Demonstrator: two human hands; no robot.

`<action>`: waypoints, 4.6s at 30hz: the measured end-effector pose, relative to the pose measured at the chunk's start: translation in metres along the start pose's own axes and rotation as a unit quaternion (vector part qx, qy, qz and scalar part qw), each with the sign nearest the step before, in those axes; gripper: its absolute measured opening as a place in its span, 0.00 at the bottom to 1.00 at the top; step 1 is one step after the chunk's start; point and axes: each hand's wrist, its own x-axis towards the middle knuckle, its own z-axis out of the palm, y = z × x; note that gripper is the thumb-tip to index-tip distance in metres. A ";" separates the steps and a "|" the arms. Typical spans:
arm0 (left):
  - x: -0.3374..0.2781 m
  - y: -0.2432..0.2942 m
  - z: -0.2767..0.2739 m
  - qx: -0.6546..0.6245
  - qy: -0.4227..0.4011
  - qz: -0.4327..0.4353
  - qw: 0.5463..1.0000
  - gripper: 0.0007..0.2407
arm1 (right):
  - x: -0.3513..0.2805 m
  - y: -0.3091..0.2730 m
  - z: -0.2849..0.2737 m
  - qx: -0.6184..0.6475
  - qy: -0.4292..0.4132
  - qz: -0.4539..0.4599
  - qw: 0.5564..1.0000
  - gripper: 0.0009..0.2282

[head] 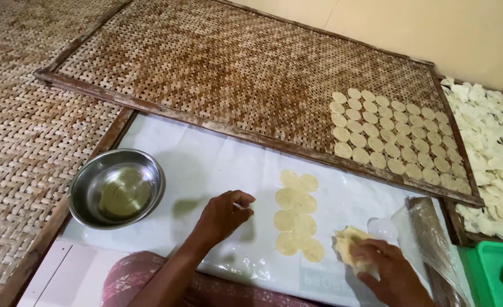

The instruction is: The recorder rolls out a sheet of dough, uses a circular mold to cut it into circles, and then places the circles onto a woven drying mat.

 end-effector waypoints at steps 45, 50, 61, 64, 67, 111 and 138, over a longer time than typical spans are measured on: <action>0.030 0.016 -0.006 0.089 -0.032 -0.037 0.995 0.12 | 0.047 -0.055 -0.051 0.158 0.015 0.294 0.942 0.15; 0.022 0.002 -0.001 0.046 -0.015 0.016 0.999 0.16 | 0.045 -0.048 -0.044 0.111 0.111 0.222 0.962 0.12; 0.020 -0.010 0.009 0.037 0.023 0.031 0.999 0.05 | 0.029 -0.005 0.004 0.128 0.151 0.179 0.964 0.05; 0.028 -0.006 0.013 0.041 0.007 0.056 0.998 0.06 | 0.034 -0.013 -0.013 0.074 0.130 0.220 0.964 0.13; 0.026 0.023 0.011 0.081 -0.005 0.123 0.989 0.07 | 0.032 0.000 -0.002 0.096 0.091 0.206 0.970 0.13; 0.015 0.001 0.004 0.299 0.060 0.132 0.943 0.10 | 0.149 -0.083 0.007 -0.072 0.117 -0.154 0.979 0.30; 0.014 0.010 -0.003 0.282 -0.002 0.061 0.958 0.10 | 0.161 -0.090 0.020 -0.035 0.094 -0.104 0.990 0.13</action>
